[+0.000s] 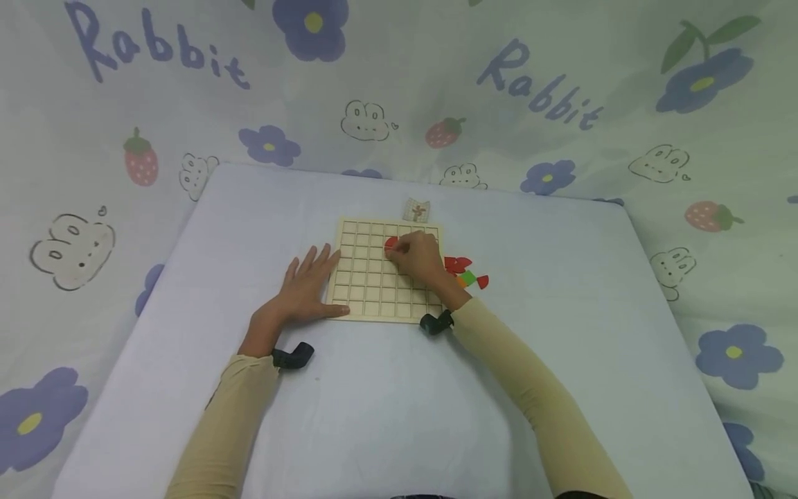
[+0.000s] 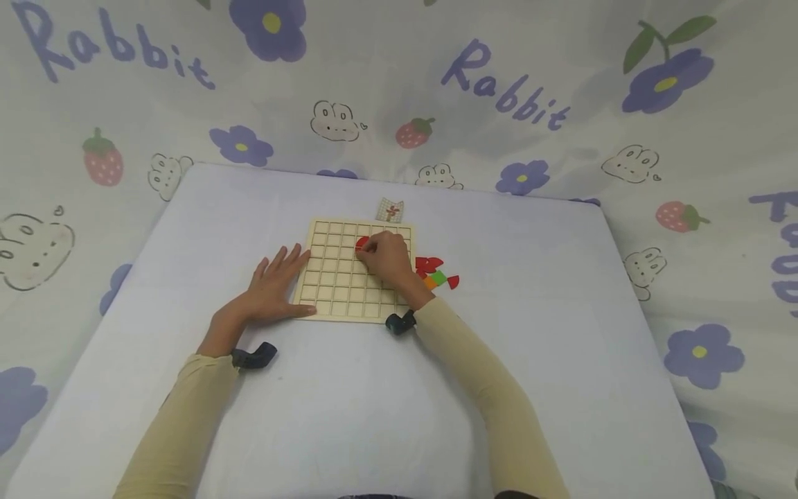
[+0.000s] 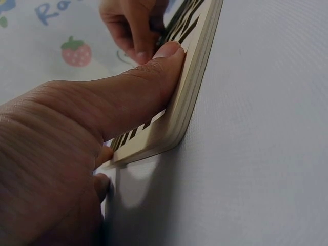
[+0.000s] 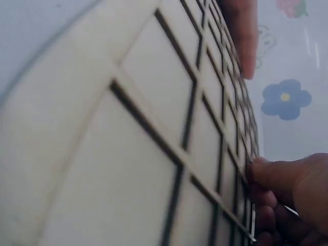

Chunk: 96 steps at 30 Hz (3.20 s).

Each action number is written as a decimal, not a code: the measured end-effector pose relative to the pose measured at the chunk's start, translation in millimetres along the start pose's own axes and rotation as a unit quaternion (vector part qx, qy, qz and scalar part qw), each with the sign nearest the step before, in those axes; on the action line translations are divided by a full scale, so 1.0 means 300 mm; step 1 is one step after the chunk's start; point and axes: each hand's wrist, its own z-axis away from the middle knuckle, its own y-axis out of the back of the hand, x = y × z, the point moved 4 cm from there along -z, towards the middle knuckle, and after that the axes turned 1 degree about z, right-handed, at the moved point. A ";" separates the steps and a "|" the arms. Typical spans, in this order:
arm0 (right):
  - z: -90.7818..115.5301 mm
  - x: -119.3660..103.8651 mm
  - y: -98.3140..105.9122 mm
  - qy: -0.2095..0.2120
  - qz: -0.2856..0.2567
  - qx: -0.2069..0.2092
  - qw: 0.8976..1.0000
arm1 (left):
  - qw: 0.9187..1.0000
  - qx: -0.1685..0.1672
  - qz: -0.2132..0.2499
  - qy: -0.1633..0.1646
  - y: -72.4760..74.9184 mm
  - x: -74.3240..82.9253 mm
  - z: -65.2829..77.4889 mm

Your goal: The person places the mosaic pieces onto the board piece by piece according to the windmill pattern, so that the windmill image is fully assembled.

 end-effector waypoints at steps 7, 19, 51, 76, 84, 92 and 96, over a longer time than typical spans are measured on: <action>-0.001 0.000 0.004 0.014 0.009 -0.017 1.000 | 1.000 0.001 0.004 0.003 -0.002 -0.004 0.002; 0.036 0.026 0.074 0.006 -0.002 0.022 1.000 | 1.000 0.001 0.004 -0.001 -0.010 -0.002 -0.002; 0.223 0.273 0.278 -0.160 0.039 -0.046 0.985 | 1.000 0.006 0.004 0.003 0.002 0.001 0.003; 0.172 0.237 0.264 -0.128 -0.036 -0.068 0.989 | 1.000 0.003 0.009 0.004 0.001 -0.002 0.009; 0.105 0.162 0.238 -0.069 -0.129 -0.036 0.989 | 1.000 0.009 0.005 -0.001 -0.001 -0.004 0.003; 0.063 0.131 0.174 -0.053 -0.134 -0.023 0.989 | 1.000 0.004 0.004 0.003 0.002 -0.003 0.002; 0.052 0.118 0.147 -0.046 -0.139 -0.029 0.989 | 1.000 0.003 0.003 0.005 0.002 -0.006 0.000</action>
